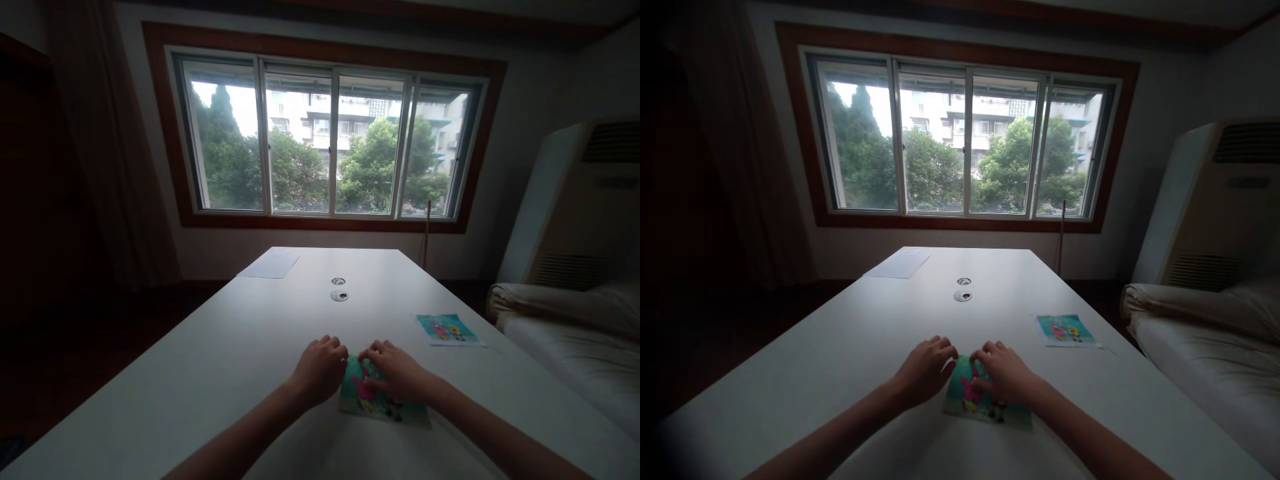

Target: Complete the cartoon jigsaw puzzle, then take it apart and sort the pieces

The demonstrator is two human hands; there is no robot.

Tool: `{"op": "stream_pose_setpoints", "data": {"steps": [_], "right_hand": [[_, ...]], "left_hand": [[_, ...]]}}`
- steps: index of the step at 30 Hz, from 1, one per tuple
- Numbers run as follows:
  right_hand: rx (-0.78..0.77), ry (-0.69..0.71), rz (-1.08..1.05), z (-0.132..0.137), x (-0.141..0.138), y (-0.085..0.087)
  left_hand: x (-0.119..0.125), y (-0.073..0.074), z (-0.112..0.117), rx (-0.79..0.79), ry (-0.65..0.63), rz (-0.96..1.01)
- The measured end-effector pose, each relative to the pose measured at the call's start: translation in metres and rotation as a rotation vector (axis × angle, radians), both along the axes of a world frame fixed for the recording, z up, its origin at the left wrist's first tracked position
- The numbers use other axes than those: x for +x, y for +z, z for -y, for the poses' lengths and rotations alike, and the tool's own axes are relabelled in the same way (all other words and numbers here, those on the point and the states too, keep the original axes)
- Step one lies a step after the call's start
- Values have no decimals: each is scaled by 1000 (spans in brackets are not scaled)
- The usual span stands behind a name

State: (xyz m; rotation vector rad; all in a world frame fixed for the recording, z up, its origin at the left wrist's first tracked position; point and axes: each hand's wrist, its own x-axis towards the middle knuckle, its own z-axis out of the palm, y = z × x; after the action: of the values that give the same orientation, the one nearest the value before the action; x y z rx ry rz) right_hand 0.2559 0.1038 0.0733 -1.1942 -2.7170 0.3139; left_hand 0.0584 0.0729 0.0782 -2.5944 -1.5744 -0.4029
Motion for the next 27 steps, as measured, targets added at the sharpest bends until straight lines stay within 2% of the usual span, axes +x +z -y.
{"op": "stream_pose_setpoints", "data": {"steps": [3, 6, 9, 13, 19, 22, 27], "right_hand": [[-140, 50, -8, -14, 4, 7], [-260, -37, 20, -22, 24, 10], [-283, -169, 39, -21, 42, 4], [-287, -175, -87, -17, 49, -11], [-231, -187, -108, -23, 43, -25], [-237, -170, -49, -30, 33, -22], [-303, -120, 18, -43, 0, -11]], "left_hand": [[3, -12, -13, -16, 45, 35], [2, -22, -14, -46, -3, 47], [2, -29, -11, -66, -38, 43], [-2, -31, -8, -54, -54, 32], [-6, -25, -7, -89, -46, -2], [-6, -25, -9, -87, -37, -24], [-10, -29, -16, -85, -15, -32]]}}
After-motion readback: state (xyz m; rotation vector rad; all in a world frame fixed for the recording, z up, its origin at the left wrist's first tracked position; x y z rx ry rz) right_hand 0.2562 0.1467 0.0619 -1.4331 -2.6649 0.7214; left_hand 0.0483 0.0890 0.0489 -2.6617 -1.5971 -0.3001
